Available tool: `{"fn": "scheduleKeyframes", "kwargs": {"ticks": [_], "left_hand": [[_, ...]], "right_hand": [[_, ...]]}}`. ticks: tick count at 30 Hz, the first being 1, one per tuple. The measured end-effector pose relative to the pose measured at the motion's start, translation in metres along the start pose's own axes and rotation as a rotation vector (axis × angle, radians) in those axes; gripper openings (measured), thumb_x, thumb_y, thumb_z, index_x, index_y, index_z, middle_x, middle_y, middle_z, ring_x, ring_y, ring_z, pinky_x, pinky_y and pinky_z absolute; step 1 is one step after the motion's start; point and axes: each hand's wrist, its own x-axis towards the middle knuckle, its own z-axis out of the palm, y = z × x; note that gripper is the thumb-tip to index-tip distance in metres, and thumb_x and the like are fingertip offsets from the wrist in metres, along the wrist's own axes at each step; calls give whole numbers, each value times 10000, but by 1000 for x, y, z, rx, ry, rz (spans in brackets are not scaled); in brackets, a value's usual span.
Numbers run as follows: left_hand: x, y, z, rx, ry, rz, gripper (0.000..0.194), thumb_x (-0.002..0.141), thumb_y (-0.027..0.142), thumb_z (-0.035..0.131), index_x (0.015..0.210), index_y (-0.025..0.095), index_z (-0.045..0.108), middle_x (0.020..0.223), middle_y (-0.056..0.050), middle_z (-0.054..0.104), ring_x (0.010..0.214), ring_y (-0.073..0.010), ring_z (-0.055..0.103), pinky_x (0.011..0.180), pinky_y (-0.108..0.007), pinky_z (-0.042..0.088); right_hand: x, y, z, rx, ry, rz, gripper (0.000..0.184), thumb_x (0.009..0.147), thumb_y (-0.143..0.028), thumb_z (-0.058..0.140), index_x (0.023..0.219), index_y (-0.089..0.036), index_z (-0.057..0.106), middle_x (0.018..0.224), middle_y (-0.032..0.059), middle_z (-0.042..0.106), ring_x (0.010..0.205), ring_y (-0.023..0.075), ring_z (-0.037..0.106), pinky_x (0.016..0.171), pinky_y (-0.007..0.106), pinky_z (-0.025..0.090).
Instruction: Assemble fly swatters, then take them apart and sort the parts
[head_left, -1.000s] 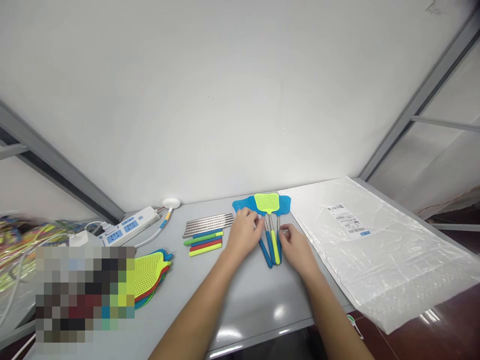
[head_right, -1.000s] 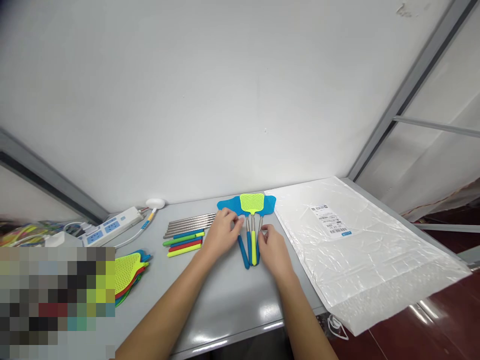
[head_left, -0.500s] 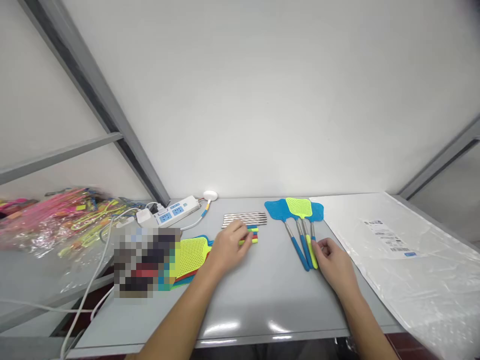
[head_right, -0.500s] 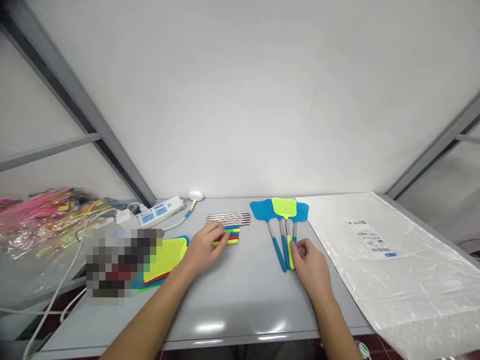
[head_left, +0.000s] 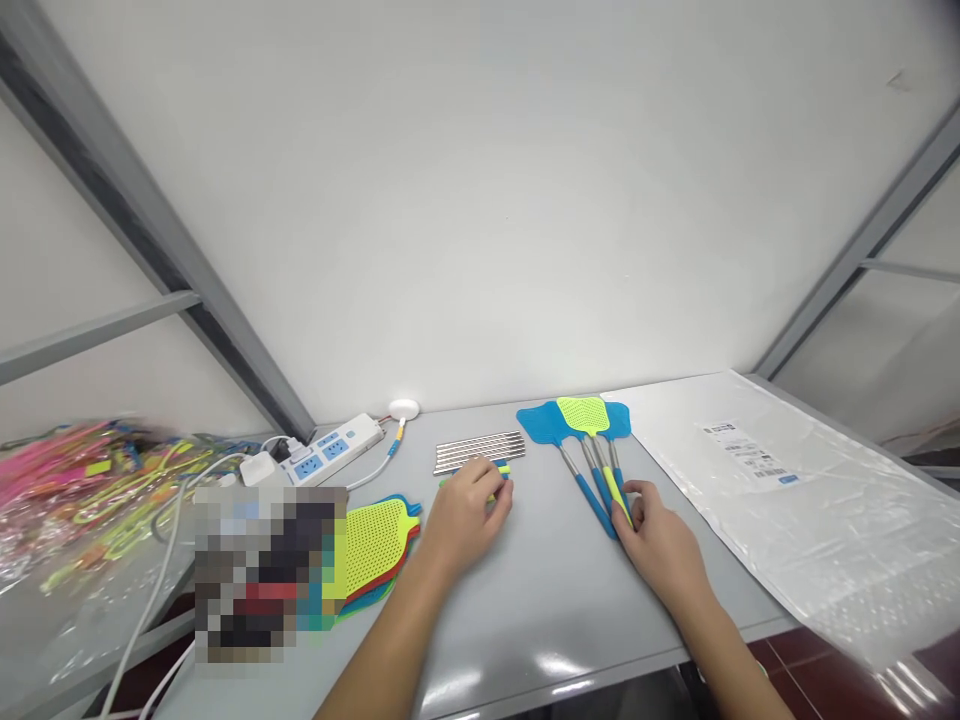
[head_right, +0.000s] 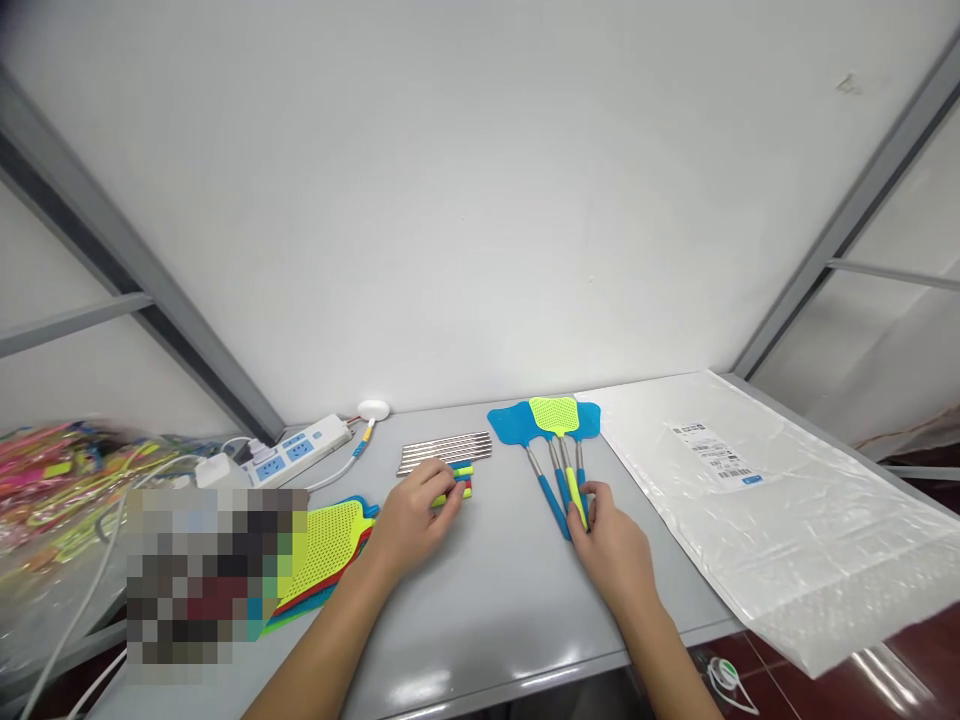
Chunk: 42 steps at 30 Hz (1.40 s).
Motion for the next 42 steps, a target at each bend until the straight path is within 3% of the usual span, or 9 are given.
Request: {"fn": "scheduleKeyframes", "kwargs": {"ticks": [17,22,26,29,32,35,42], "left_hand": [[2,-12,0,2,12,-57,213,973,268,428,777,205,483,824,-24,504,773,-170,497,697,-300,411],[3,-6,6,-21,35,-40,200,964,255,442,786,199,513,858,-41,537,821,-185,517,740,-323,431],[6,33,26,3,-50,12,137,949,273,464,962,199,580,1042,-87,587,974,-233,533,867,-404,436],[10,70,52,57,-206,40,382,916,378,529,1271,237,519,1327,-121,514,1192,-307,474,995,-510,387],[18,93,78,102,-326,53,671,874,508,569,1459,268,344,1483,-136,397,1337,-362,369,1075,-616,284],[27,98,96,114,-379,73,756,882,577,519,1511,255,251,1535,-147,332,1407,-374,275,1101,-668,201],[31,92,104,116,-372,91,581,970,462,403,1503,273,275,1538,-113,347,1416,-329,283,1119,-664,184]], "right_hand": [[4,-13,0,0,-20,-53,208,946,-408,375,1016,-248,487,659,-27,612,577,185,563,537,269,243],[5,-7,-7,48,3,18,289,989,-431,264,1026,-255,489,677,-26,631,610,176,588,544,266,286],[14,0,-11,50,10,126,298,982,-440,280,1009,-252,508,675,-13,646,640,187,611,537,267,293],[22,2,-11,32,2,165,321,968,-478,314,999,-249,537,698,4,659,678,200,628,547,273,294],[29,0,-13,-4,-17,160,334,952,-495,354,993,-235,559,738,34,671,719,219,641,552,279,285],[34,-1,-14,-31,-42,135,321,950,-476,370,1007,-225,563,744,46,672,730,229,651,548,281,273],[34,3,-13,-35,-84,92,255,958,-415,364,1011,-233,535,735,25,675,702,213,642,541,273,248]]}}
